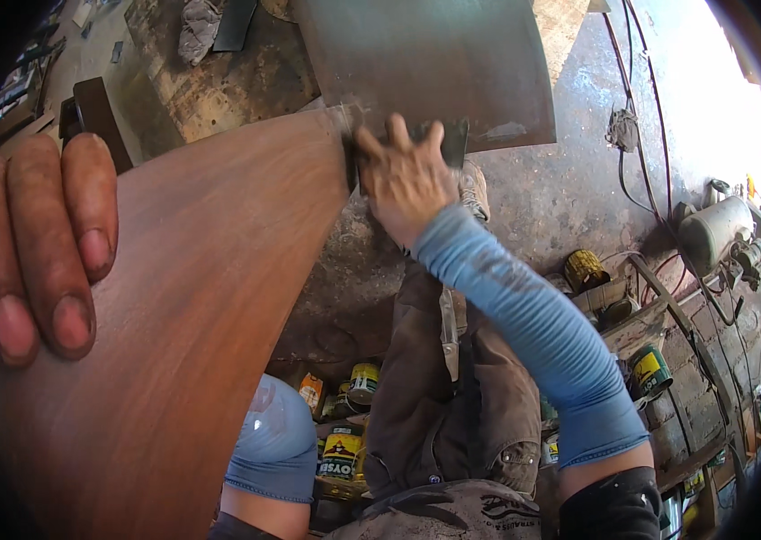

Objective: The person sands a large, dark brown wooden board using a sanding block. They work on the edges and flat surfaces of the board, which is positioned on a workbench in a cluttered workshop. The person adjusts their grip and the board's orientation to reach different areas.

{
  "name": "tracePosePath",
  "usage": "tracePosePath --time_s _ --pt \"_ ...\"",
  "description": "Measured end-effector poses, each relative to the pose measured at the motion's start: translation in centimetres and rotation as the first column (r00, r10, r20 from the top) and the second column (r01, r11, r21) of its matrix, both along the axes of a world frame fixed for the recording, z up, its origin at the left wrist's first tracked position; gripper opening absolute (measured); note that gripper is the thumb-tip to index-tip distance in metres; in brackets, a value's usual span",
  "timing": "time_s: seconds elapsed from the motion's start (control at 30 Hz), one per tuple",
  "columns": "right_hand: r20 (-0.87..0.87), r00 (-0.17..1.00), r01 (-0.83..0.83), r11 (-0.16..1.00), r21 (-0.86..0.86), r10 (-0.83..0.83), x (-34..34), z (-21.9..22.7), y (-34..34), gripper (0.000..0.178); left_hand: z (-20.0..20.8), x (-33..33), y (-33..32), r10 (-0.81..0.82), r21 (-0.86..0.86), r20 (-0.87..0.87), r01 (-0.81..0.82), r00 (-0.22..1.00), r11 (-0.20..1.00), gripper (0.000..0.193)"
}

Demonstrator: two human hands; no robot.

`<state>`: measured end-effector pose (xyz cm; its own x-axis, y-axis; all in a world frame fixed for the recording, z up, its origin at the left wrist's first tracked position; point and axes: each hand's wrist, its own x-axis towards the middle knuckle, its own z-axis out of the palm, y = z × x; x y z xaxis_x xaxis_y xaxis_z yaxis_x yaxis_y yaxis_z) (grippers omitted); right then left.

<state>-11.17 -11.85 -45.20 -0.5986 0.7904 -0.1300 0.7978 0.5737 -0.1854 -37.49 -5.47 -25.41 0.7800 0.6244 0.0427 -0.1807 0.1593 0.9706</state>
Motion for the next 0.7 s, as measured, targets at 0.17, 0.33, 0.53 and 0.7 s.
tracePosePath --time_s 0.17,0.33,0.53,0.7 --pt "0.053 0.994 0.108 0.975 -0.193 -0.099 1.4 1.2 -4.1 0.041 -2.0 0.0 -3.2 0.288 -0.079 -0.007 -0.288 0.958 0.954 0.024" --pt "-0.191 0.942 0.199 0.917 -0.345 -0.276 7.2 6.1 -6.8 0.066 -7.9 1.3 -12.4 0.754 -0.097 -0.468 -0.875 0.461 0.475 0.029" --pt "-0.307 0.931 -0.016 0.82 -0.572 -0.196 11.1 7.0 -13.6 0.081 -13.9 5.0 -27.0 0.531 -0.115 -0.841 -0.993 0.105 0.015 0.034" --pt "-0.403 0.901 -0.104 0.825 -0.556 -0.158 10.1 6.8 -14.7 0.075 -14.5 6.4 -29.3 0.481 -0.113 -0.872 -0.994 0.092 -0.015 0.034"
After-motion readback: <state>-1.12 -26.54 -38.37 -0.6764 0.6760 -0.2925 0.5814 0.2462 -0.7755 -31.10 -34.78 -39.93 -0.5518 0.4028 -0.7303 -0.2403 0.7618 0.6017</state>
